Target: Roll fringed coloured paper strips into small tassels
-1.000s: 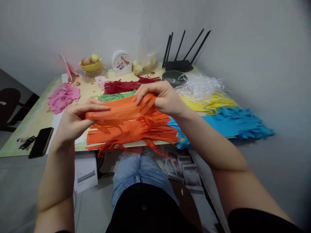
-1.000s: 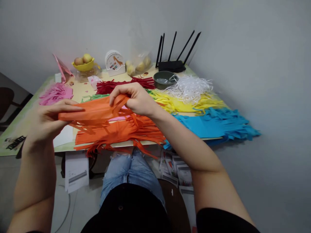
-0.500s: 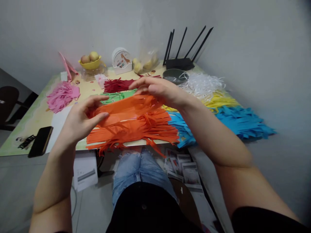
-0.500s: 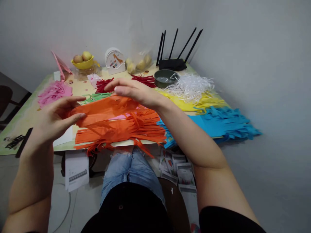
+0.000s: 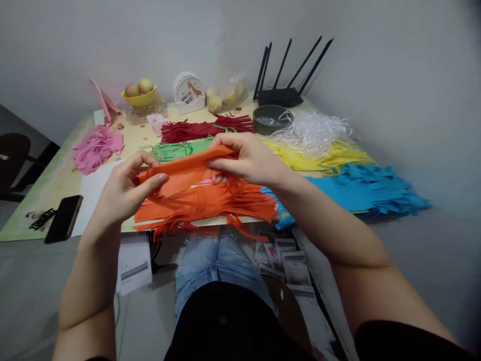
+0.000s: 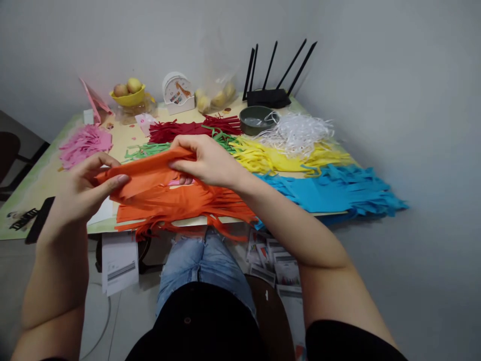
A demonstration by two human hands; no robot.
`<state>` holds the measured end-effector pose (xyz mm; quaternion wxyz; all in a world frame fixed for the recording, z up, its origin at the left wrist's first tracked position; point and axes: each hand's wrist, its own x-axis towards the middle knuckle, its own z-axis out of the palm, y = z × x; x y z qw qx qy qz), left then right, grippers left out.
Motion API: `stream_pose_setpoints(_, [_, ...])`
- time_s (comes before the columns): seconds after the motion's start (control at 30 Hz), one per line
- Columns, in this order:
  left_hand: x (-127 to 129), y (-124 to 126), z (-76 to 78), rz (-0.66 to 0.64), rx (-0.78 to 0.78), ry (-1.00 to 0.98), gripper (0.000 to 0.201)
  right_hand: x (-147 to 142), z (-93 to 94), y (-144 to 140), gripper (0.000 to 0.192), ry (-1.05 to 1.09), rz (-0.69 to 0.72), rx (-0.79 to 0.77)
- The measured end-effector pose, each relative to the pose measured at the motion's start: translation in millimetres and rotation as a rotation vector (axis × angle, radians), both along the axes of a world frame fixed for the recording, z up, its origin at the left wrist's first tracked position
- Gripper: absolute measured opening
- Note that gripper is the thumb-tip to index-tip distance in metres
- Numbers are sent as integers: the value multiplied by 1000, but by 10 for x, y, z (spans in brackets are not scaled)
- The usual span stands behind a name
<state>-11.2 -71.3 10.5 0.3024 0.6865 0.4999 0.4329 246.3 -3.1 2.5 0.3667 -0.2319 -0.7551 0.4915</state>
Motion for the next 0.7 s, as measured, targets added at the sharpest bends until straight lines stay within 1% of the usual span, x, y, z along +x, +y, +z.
stream_pose_setpoints(0.07, [17,-19,-53,28,-3,-109,17,-6,-32,-48,9,90,-12,-46])
stream_pose_setpoints(0.17, [34,-50,-104,49,10,-213,14,-22,-93,-90,12,192,-28,-86])
stream_pose_setpoints(0.3, [45,-99,-119,-7,50,-295,5,-39,-176,-86,6,276,-4,-122])
stream_pose_setpoints(0.4, [37,-133,-121,-32,109,-239,9,-50,-209,-67,3,310,32,-120])
stream_pose_setpoints(0.53, [29,-158,-132,-69,212,-153,16,-48,-238,-41,9,281,27,-125])
stream_pose_setpoints(0.6, [45,-168,-140,-30,251,-114,16,-35,-251,-33,16,259,20,-99])
stream_pose_setpoints(0.7, [88,-189,-152,69,287,16,12,-14,-244,-47,29,206,-22,-9])
